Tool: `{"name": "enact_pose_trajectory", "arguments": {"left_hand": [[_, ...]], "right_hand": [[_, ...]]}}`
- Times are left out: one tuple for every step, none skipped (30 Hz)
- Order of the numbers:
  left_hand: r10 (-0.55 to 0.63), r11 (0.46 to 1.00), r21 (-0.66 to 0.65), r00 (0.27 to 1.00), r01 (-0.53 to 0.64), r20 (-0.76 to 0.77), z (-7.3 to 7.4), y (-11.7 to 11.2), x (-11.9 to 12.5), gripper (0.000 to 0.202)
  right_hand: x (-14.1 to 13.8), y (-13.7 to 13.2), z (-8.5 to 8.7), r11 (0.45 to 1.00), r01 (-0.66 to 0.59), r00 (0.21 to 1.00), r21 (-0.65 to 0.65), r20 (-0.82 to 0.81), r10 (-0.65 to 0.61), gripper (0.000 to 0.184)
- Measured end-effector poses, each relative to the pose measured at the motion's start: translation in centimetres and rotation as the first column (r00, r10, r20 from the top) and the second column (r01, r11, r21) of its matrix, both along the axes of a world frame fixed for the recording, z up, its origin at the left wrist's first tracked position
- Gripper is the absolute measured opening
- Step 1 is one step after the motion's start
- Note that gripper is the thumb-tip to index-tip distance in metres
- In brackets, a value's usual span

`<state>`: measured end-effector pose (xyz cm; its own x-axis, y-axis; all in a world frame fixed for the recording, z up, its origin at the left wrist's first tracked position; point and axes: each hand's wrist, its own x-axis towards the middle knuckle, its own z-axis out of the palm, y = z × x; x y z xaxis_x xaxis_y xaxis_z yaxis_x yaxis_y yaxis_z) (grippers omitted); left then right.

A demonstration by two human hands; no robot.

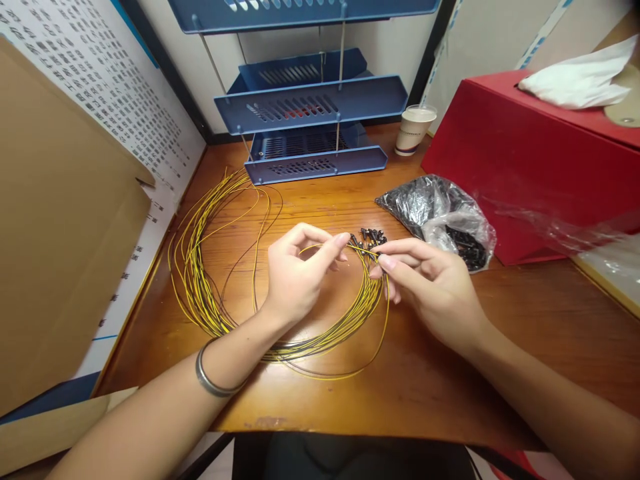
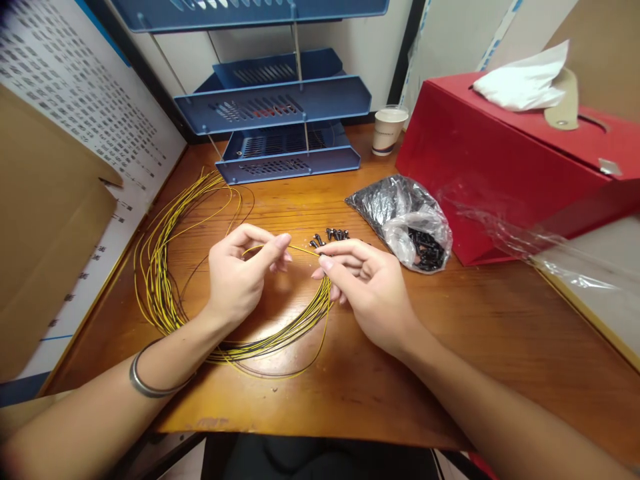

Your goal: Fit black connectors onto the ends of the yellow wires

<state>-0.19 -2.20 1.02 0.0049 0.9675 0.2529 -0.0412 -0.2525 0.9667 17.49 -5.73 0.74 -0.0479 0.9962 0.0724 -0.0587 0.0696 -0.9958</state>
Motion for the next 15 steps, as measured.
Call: {"name": "enact_pose_trajectory", "arguments": {"left_hand": [[0.014, 1.000, -0.027, 1.000, -0.013, 0.021, 0.0, 0.2, -0.1, 0.031], [0.023, 0.998, -0.059, 0.998, -0.020, 0.052, 0.0, 0.5, -0.3, 0.032], [0.036, 0.995, -0.093, 0.995, -0.028, 0.091, 0.0, 0.9, -0.5, 0.034], [0.056, 0.991, -0.124, 0.989, -0.039, 0.134, 0.0, 1.2, -0.7, 0.036], [0.083, 0.987, -0.151, 0.981, -0.057, 0.173, 0.0, 1.6, -0.9, 0.038], [0.117, 0.982, -0.172, 0.972, -0.082, 0.203, 0.0, 1.9, -1.1, 0.039], [0.155, 0.976, -0.187, 0.963, -0.114, 0.221, 0.0, 2.2, -1.2, 0.040], [0.197, 0.969, -0.195, 0.953, -0.152, 0.232, 0.0, 2.4, -1.3, 0.041], [0.236, 0.962, -0.196, 0.943, -0.192, 0.236, 0.0, 2.6, -1.4, 0.041], [0.271, 0.954, -0.193, 0.933, -0.228, 0.236, 0.0, 2.7, -1.5, 0.041], [0.297, 0.948, -0.188, 0.926, -0.257, 0.233, 0.0, 2.7, -1.7, 0.041], [0.314, 0.943, -0.183, 0.922, -0.277, 0.226, 0.0, 2.8, -1.8, 0.042], [0.325, 0.940, -0.180, 0.921, -0.289, 0.215, 0.0, 2.9, -2.0, 0.042], [0.333, 0.938, -0.176, 0.921, -0.300, 0.202, -0.1, 3.0, -2.2, 0.043], [0.338, 0.936, -0.173, 0.922, -0.308, 0.189, -0.1, 3.0, -2.4, 0.043]], "right_hand": [[0.0, 0.0, 0.0, 1.000, 0.003, 1.000, -0.004, 0.009, -0.003, 0.016], [0.0, 0.1, 0.1, 1.000, 0.002, 1.000, -0.010, 0.012, -0.002, 0.017], [0.0, 0.1, 0.0, 1.000, 0.001, 1.000, -0.017, 0.010, 0.000, 0.018], [0.0, 0.2, 0.0, 1.000, -0.004, 1.000, -0.026, 0.005, 0.004, 0.019], [0.0, 0.3, -0.1, 0.999, -0.008, 1.000, -0.033, -0.004, 0.008, 0.020], [0.0, 0.4, -0.2, 0.999, -0.012, 1.000, -0.039, -0.016, 0.011, 0.020], [0.0, 0.4, -0.3, 0.999, -0.015, 1.000, -0.044, -0.028, 0.014, 0.020], [0.1, 0.5, -0.4, 0.999, -0.018, 0.999, -0.047, -0.041, 0.016, 0.020], [0.1, 0.5, -0.5, 0.999, -0.022, 0.998, -0.049, -0.055, 0.020, 0.019], [0.1, 0.6, -0.6, 0.998, -0.026, 0.997, -0.050, -0.067, 0.022, 0.019], [0.1, 0.7, -0.7, 0.998, -0.027, 0.997, -0.053, -0.074, 0.023, 0.018], [0.1, 0.7, -0.8, 0.998, -0.026, 0.997, -0.057, -0.077, 0.021, 0.018], [0.0, 0.8, -0.9, 0.998, -0.023, 0.997, -0.061, -0.076, 0.019, 0.018], [0.0, 0.9, -1.1, 0.998, -0.021, 0.997, -0.065, -0.073, 0.016, 0.018], [0.0, 0.9, -1.2, 0.997, -0.018, 0.997, -0.070, -0.070, 0.013, 0.019]]}}
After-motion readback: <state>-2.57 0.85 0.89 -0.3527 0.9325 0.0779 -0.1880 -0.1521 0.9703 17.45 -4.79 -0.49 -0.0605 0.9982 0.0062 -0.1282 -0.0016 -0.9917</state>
